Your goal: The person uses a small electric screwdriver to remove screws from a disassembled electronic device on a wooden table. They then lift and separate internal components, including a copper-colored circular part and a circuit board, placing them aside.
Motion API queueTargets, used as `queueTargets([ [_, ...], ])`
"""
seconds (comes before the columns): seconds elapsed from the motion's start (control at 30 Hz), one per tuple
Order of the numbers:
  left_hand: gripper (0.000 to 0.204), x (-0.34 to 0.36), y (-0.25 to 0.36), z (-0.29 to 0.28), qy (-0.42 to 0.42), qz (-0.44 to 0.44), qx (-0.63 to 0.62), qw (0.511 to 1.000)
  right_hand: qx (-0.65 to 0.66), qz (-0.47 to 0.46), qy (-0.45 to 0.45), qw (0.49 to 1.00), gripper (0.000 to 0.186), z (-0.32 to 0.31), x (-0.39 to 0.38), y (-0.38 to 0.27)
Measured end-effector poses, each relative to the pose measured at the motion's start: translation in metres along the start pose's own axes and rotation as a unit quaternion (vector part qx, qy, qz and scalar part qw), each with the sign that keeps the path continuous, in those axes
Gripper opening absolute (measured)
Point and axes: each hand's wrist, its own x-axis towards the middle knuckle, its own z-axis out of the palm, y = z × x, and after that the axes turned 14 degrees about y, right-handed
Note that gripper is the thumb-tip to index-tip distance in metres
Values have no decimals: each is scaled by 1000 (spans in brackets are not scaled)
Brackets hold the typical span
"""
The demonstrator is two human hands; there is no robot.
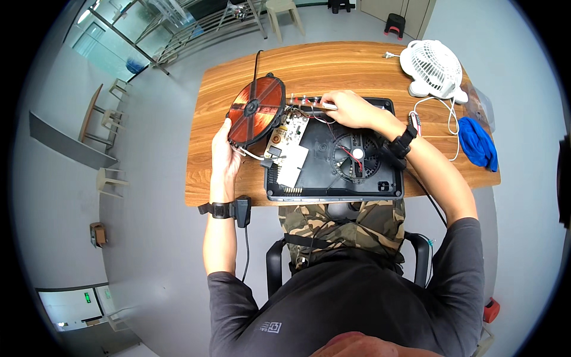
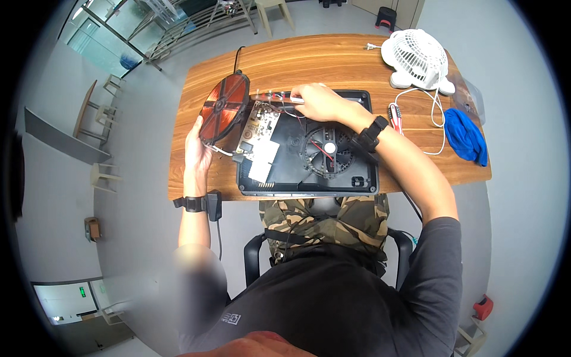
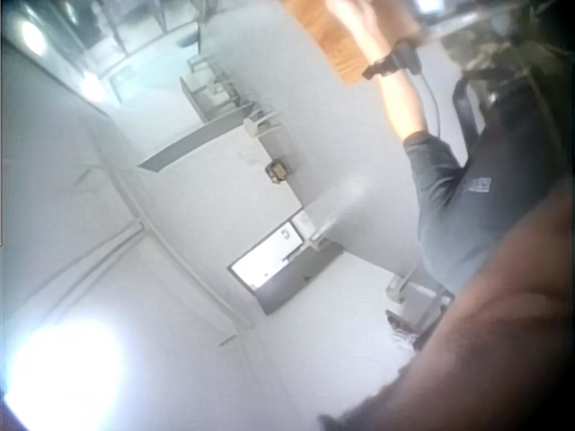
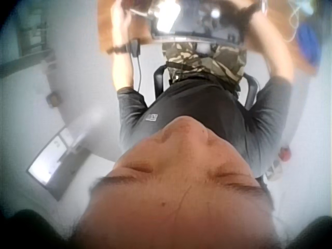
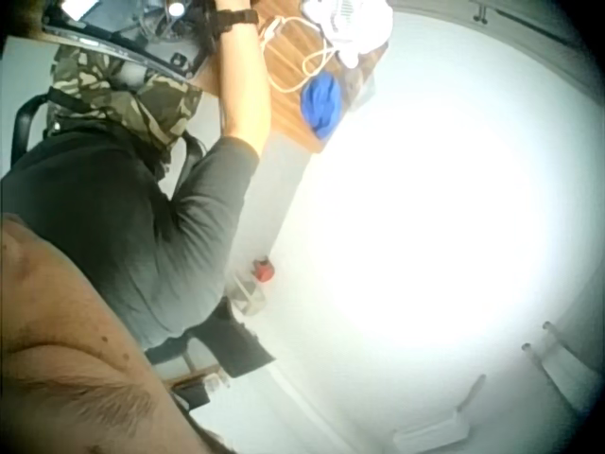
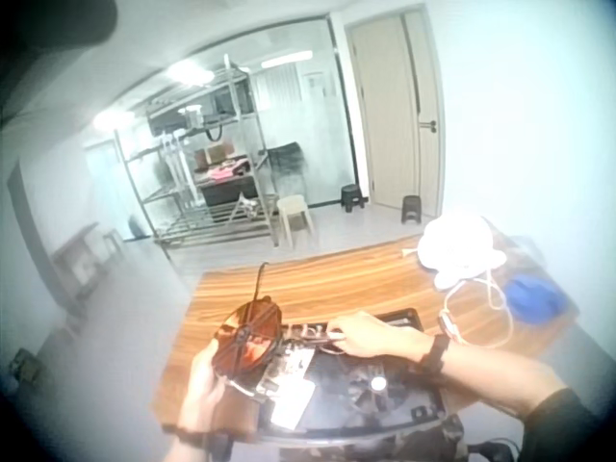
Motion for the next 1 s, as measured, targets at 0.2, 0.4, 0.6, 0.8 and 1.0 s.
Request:
queueTargets([
  [0.2,34,7,-2,-12,12,-12,-35,999,100,157,-53,981,39,15,29,-6],
  [0.4,32,17,-8,-18,38,-51,-76,995,238,231,-127,935,28,25,40,-22],
  [0.6,29,22,-9,-16,35,-81,-109,990,311,255,-129,906,16,31,42,-17],
  [0.8,14,-2,5,35,14,-115,-142,983,395,279,-110,868,18,11,30,1],
  [1.0,20,-23,10,68,-29,-103,-129,986,471,330,-71,815,20,-13,18,4],
])
